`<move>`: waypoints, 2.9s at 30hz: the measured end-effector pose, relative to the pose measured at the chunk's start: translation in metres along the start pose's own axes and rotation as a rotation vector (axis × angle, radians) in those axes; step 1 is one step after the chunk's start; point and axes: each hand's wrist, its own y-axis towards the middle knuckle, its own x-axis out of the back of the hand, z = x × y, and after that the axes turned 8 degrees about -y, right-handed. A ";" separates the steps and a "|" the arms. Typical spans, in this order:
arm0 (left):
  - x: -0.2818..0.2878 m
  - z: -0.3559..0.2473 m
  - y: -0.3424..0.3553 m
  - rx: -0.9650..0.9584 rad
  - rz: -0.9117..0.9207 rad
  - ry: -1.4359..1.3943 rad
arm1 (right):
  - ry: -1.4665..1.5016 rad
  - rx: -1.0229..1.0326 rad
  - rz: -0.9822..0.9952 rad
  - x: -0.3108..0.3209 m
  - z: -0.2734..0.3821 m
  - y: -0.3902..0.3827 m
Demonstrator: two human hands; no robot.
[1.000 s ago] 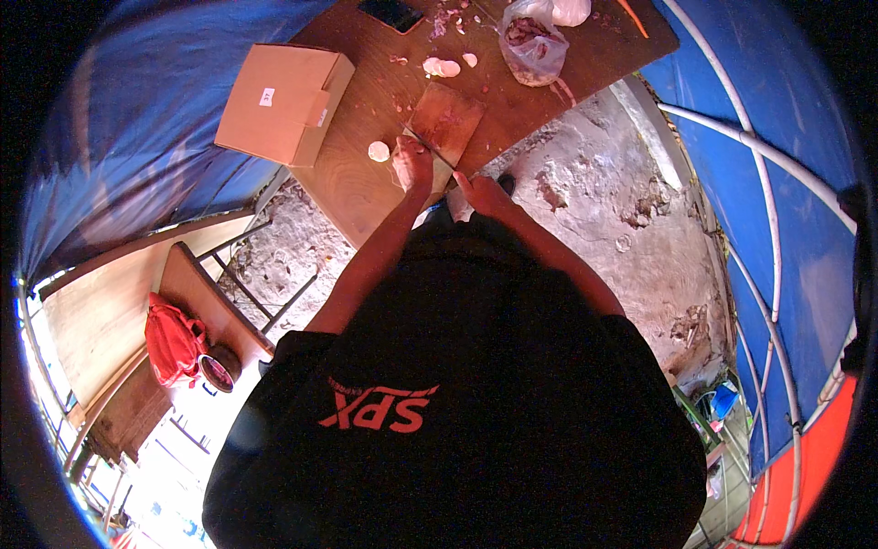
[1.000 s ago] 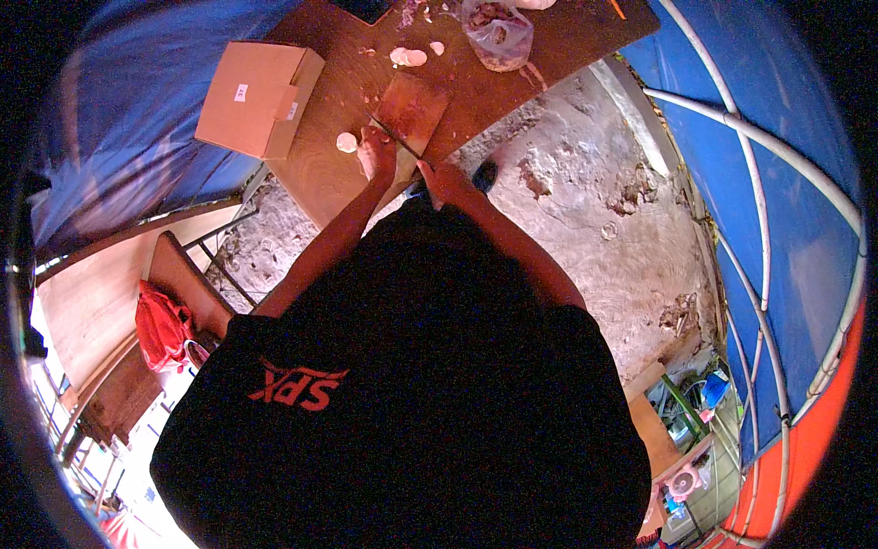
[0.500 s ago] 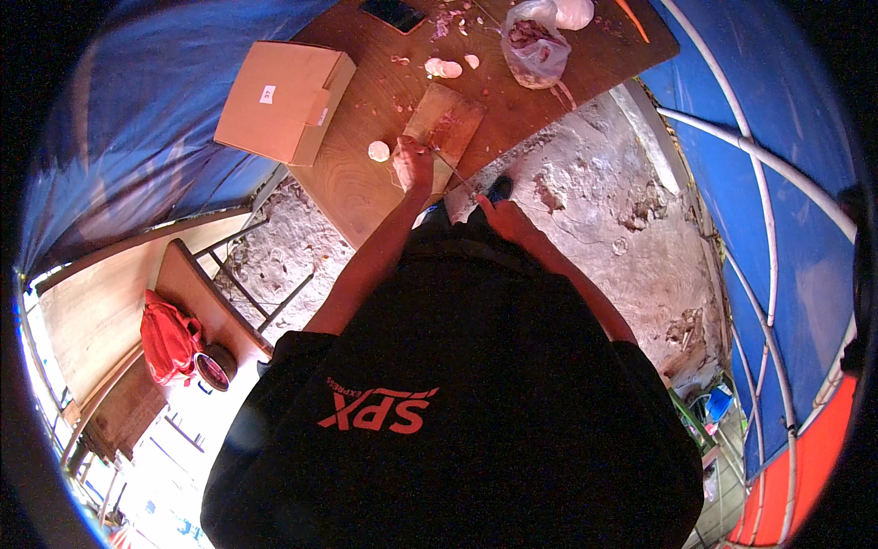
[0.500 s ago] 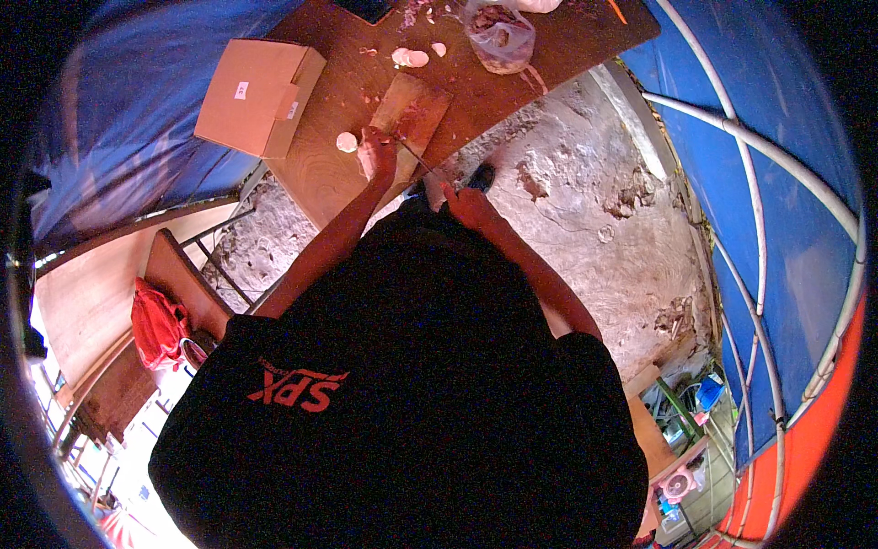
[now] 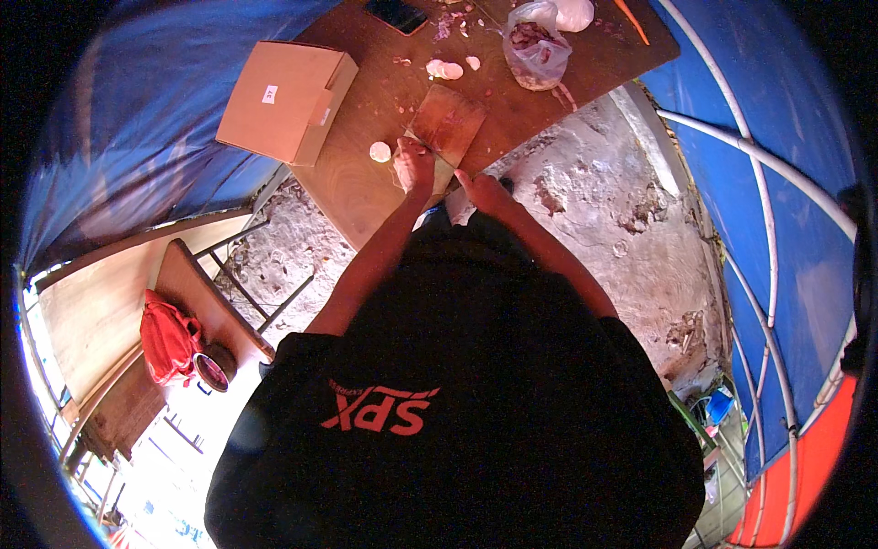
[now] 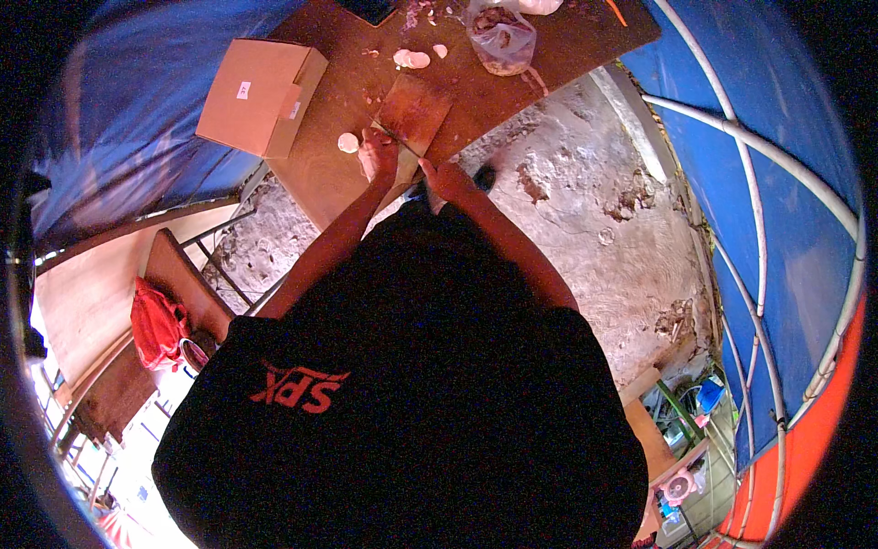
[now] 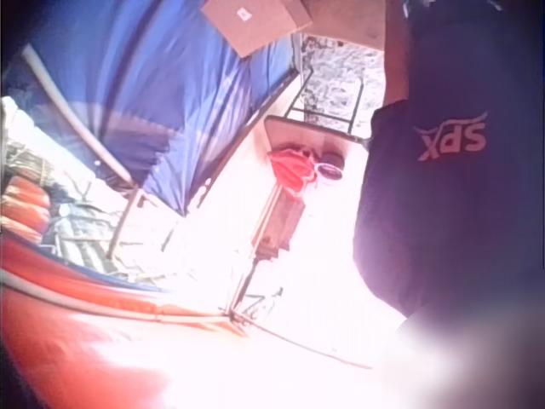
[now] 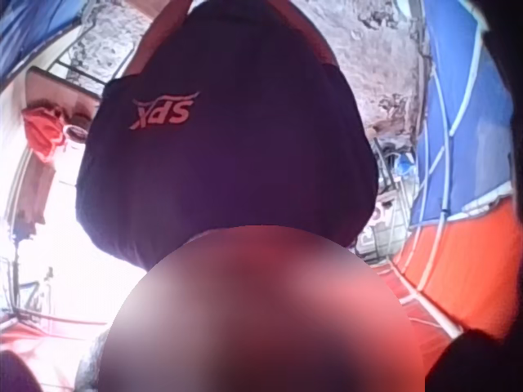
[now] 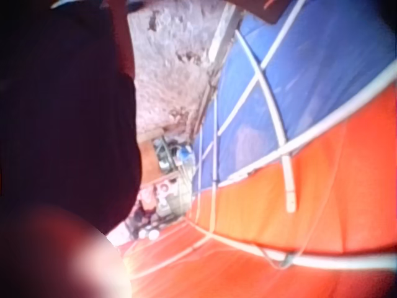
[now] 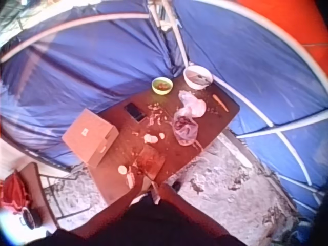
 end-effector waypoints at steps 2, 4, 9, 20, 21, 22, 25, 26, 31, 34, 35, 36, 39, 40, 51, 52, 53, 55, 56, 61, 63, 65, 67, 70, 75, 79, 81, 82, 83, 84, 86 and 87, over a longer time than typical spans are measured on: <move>0.001 -0.001 -0.001 -0.037 -0.035 0.033 | 0.315 -0.059 0.042 0.022 -0.004 0.004; 0.002 -0.001 -0.003 -0.087 -0.046 -0.013 | 0.590 -0.248 0.212 0.050 -0.005 0.008; 0.002 -0.004 -0.002 -0.041 -0.023 -0.024 | 0.648 -0.494 0.371 0.090 0.022 0.007; 0.000 0.003 0.001 -0.079 0.004 0.007 | 0.258 -0.404 0.096 0.013 0.018 -0.020; -0.002 0.005 0.003 -0.072 -0.005 0.022 | 0.221 -0.299 0.006 0.006 0.016 -0.019; -0.003 0.008 0.004 -0.045 0.002 0.045 | 0.156 -0.235 0.015 0.003 0.016 -0.020; -0.007 0.016 0.003 -0.035 -0.009 -0.007 | 0.156 -0.369 -0.015 0.008 0.016 -0.021; -0.007 0.017 0.003 -0.011 -0.001 -0.016 | 0.186 -0.437 -0.063 0.012 0.018 -0.020; -0.009 0.013 0.008 0.044 0.011 0.045 | 0.080 -0.499 -0.027 0.035 0.004 -0.015; -0.011 0.006 0.015 0.063 0.040 0.087 | 0.125 -0.585 -0.014 0.041 -0.010 -0.013; -0.013 0.003 0.017 0.100 0.062 0.110 | 0.153 -0.624 -0.007 0.043 -0.016 -0.012; -0.016 0.000 0.020 0.075 0.034 0.084 | 0.135 -0.615 -0.010 0.046 -0.022 -0.010; -0.020 -0.006 0.025 0.077 0.059 -0.080 | 0.092 -0.611 -0.021 0.051 -0.027 -0.010; -0.018 -0.007 0.026 0.089 0.120 -0.200 | 0.082 -0.616 -0.032 0.052 -0.025 -0.010; 0.025 -0.042 -0.007 -0.752 0.419 0.196 | -0.005 -0.580 -0.075 0.072 0.010 -0.031; 0.024 -0.044 -0.010 -0.844 0.457 0.137 | -0.040 -0.581 -0.083 0.072 0.013 -0.032; 0.024 -0.044 -0.012 -0.933 0.501 0.078 | -0.048 -0.573 -0.087 0.072 0.015 -0.034; 0.021 -0.042 -0.008 -0.979 0.550 0.130 | 0.014 -0.595 -0.110 0.073 0.019 -0.039; 0.019 -0.041 -0.004 -1.005 0.573 0.154 | 0.030 -0.607 -0.129 0.074 0.019 -0.042; 0.013 -0.032 0.028 -0.990 0.512 0.421 | 0.038 -0.650 -0.138 0.083 0.021 -0.056; 0.009 -0.026 0.035 -0.912 0.496 0.464 | 0.045 -0.699 -0.110 0.083 0.024 -0.062; 0.005 -0.019 0.042 -0.818 0.495 0.519 | 0.026 -0.696 -0.168 0.084 0.028 -0.070; 0.005 -0.009 0.041 -0.864 0.395 0.349 | 0.015 -0.730 -0.122 0.083 0.033 -0.078; 0.018 0.007 0.033 -0.791 0.518 0.138 | 0.033 -0.767 -0.097 0.084 0.038 -0.089; 0.049 0.017 0.000 -0.842 0.526 0.330 | 0.152 -0.780 -0.100 0.082 0.043 -0.095; 0.085 0.040 -0.030 -0.778 0.474 0.178 | 0.178 -0.796 -0.078 0.075 0.044 -0.095; 0.094 0.053 -0.035 -0.465 0.450 0.136 | 0.213 -0.804 -0.067 0.072 0.043 -0.097; 0.093 0.056 -0.033 -0.322 0.396 0.143 | 0.227 -0.806 -0.065 0.070 0.043 -0.099; 0.091 0.057 -0.030 -0.167 0.345 0.164 | 0.235 -0.823 -0.041 0.069 0.041 -0.098; 0.089 0.058 -0.029 0.022 0.321 0.196 | 0.257 -0.794 -0.070 0.068 0.040 -0.096; 0.077 0.053 -0.018 0.119 0.282 0.163 | 0.277 -0.787 -0.050 0.066 0.040 -0.098; 0.069 0.048 -0.014 0.215 0.268 0.145 | 0.293 -0.773 -0.063 0.064 0.040 -0.097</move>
